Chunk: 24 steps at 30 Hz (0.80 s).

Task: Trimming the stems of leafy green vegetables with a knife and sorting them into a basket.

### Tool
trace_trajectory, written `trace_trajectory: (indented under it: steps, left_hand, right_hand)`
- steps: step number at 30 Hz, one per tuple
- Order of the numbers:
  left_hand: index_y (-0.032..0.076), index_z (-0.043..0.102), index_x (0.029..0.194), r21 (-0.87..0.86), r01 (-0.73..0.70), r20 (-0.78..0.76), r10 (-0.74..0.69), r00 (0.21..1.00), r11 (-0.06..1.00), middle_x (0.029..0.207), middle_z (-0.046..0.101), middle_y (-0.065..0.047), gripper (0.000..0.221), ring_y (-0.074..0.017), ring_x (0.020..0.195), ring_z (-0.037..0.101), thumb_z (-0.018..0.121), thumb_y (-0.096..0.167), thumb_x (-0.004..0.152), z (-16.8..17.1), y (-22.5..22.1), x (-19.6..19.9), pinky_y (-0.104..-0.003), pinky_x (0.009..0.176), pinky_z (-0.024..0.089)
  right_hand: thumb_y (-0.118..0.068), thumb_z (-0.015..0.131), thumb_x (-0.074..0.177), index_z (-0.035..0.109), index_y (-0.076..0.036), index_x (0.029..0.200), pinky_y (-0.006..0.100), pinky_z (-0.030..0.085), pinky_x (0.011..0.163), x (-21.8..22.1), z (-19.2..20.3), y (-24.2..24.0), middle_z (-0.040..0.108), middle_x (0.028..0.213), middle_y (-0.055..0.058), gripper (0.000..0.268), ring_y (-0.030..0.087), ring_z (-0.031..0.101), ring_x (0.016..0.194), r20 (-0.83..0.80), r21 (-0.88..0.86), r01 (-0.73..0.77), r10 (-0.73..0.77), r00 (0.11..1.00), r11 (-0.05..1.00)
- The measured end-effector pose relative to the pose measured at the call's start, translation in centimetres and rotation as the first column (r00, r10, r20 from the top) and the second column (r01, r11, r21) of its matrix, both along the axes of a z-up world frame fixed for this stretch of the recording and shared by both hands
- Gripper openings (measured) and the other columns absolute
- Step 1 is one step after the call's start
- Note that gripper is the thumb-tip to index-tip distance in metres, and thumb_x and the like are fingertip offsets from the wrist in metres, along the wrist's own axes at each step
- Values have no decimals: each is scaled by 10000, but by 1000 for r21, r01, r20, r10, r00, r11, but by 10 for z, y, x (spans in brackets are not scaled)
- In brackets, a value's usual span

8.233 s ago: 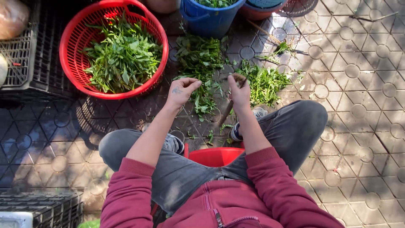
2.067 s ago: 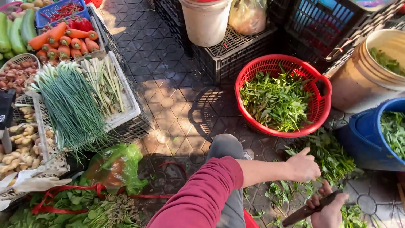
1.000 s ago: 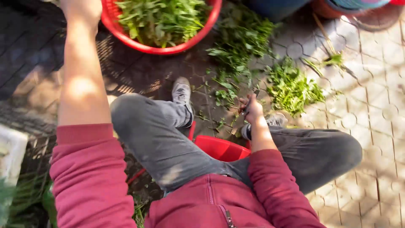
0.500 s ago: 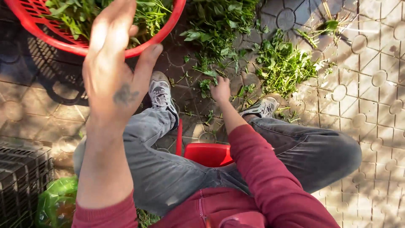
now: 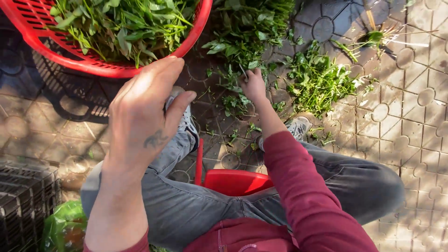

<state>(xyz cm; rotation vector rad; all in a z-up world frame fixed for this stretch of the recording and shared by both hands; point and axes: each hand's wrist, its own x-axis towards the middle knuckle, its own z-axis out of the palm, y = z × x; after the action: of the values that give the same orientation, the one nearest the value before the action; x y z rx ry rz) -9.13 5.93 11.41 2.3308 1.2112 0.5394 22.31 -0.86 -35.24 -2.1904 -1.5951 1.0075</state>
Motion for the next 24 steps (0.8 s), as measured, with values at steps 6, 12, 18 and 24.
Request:
trace_trajectory:
  steps: [6,12,18,24]
  left_hand:
    - [196,737,1417,178,150,-69,-139,988,973,1257,747,-45,354,-316,1091,771,763,325,1088,-64,-4,32,-485,889,617]
    - [226,795,1228,165,324,-245,-279,928,932,1182,769,-35,306,-324,1158,745,697,474,1078,-170,-13,89,-533,1071,486]
    - [205,829,1125,-229,298,-96,-326,941,927,1034,850,-61,149,-378,1052,800,756,319,1062,-169,-26,106,-546,971,586]
    - [129,829,1199,-372,140,-47,-169,984,917,1085,846,-158,231,-449,1102,785,767,277,1033,-149,-30,82,-575,919,610]
  right_hand:
    - [-288,917,926,804,-263,1098,425,606,854,7,112,-46,785,953,3,207,253,795,912,-321,100,203,-162,933,974]
    - [-61,833,966,830,-173,1104,260,540,652,-4,226,-80,783,914,19,178,87,642,671,-566,262,324,-127,814,909]
    - [-83,875,984,843,-179,1144,258,580,658,-14,305,-97,823,942,16,189,96,725,668,-619,347,400,-113,777,848]
    - [-759,418,1141,523,-120,1658,581,576,1097,14,246,-107,429,1630,286,828,435,671,1289,-400,-99,495,-490,775,863]
